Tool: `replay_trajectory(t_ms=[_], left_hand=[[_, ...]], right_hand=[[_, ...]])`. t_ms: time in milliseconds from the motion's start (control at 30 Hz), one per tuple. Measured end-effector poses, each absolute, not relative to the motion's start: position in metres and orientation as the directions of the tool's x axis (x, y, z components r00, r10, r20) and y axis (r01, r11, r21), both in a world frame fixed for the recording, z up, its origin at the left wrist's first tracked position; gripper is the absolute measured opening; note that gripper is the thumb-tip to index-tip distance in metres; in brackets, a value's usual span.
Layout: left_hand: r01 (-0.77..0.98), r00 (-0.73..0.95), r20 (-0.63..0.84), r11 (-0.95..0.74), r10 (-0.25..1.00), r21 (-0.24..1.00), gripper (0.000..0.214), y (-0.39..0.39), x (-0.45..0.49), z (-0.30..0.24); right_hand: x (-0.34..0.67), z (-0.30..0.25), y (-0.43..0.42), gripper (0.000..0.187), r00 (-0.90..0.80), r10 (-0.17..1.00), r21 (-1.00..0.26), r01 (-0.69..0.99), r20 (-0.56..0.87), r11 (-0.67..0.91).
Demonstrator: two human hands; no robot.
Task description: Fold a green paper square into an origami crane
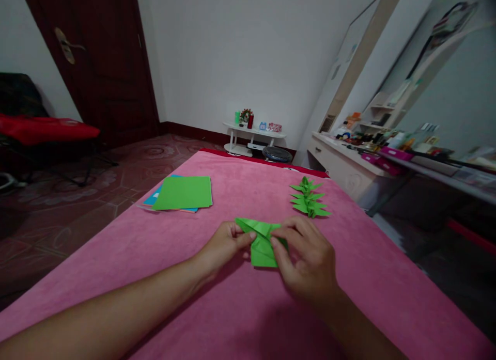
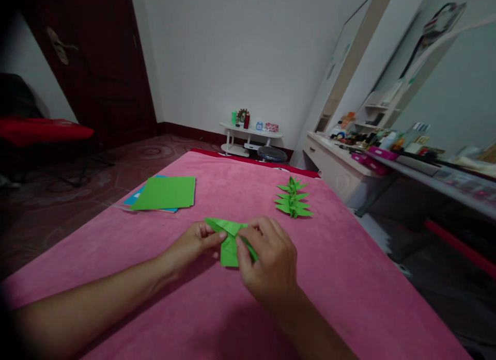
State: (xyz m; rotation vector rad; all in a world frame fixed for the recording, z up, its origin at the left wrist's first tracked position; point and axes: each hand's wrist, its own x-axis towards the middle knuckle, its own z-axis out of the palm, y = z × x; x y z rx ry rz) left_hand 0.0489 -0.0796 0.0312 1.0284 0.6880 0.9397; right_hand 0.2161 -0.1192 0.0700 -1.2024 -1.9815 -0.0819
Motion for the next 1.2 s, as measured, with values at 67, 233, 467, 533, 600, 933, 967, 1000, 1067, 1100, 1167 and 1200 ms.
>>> replay_trajectory(t_ms=[67, 233, 467, 533, 600, 933, 967, 1000, 1067, 1100, 1167, 1200], left_hand=[[-0.272, 0.492, -0.044, 0.201, 0.87, 0.941, 0.027, -0.077, 0.046, 0.033], [-0.273, 0.496, -0.091, 0.254, 0.863, 0.928, 0.03, -0.076, 0.044, 0.037], [-0.307, 0.348, -0.128, 0.242, 0.929, 0.92, 0.032, -0.074, 0.044, 0.033], [-0.309, 0.364, -0.129, 0.25, 0.922, 0.918, 0.031, -0.074, 0.045, 0.032], [-0.318, 0.377, -0.132, 0.262, 0.917, 0.911, 0.03, -0.076, 0.046, 0.031], [-0.369, 0.425, -0.137, 0.31, 0.895, 0.876, 0.02, -0.081, 0.047, 0.03], [-0.368, 0.428, -0.139, 0.313, 0.893, 0.876, 0.02, -0.081, 0.047, 0.029], [-0.367, 0.427, -0.143, 0.315, 0.893, 0.875, 0.02, -0.082, 0.047, 0.029], [-0.365, 0.426, -0.147, 0.319, 0.893, 0.875, 0.021, -0.082, 0.046, 0.029], [-0.368, 0.429, -0.147, 0.321, 0.891, 0.873, 0.021, -0.082, 0.047, 0.029], [-0.378, 0.446, -0.138, 0.326, 0.884, 0.867, 0.022, -0.083, 0.047, 0.029], [-0.385, 0.456, -0.131, 0.328, 0.88, 0.862, 0.024, -0.083, 0.047, 0.028]], right_hand=[[0.221, 0.07, -0.112, 0.015, -0.112, 0.824, -0.538, 0.708, 0.555, 0.458], [0.229, 0.052, -0.098, 0.029, -0.169, 0.985, -0.971, 0.238, -0.03, 0.011], [0.223, 0.044, -0.099, 0.03, -0.213, 0.974, -0.997, 0.03, -0.074, -0.07], [0.22, 0.046, -0.1, 0.03, -0.182, 0.981, -0.998, 0.007, -0.06, -0.06], [0.218, 0.046, -0.101, 0.03, -0.153, 0.986, -0.998, -0.005, -0.064, -0.066], [0.218, 0.041, -0.101, 0.029, -0.157, 0.987, -0.999, -0.023, -0.029, -0.033], [0.218, 0.041, -0.101, 0.029, -0.153, 0.988, -0.999, -0.025, -0.024, -0.028], [0.218, 0.041, -0.102, 0.028, -0.147, 0.989, -0.999, -0.026, -0.017, -0.021], [0.217, 0.041, -0.102, 0.028, -0.133, 0.991, -1.0, -0.024, 0.0, -0.004], [0.217, 0.041, -0.102, 0.027, -0.127, 0.992, -1.0, -0.023, 0.006, 0.003], [0.216, 0.042, -0.103, 0.027, -0.118, 0.993, -1.0, -0.021, 0.014, 0.012], [0.216, 0.042, -0.103, 0.026, -0.115, 0.993, -1.0, -0.02, 0.017, 0.015]])
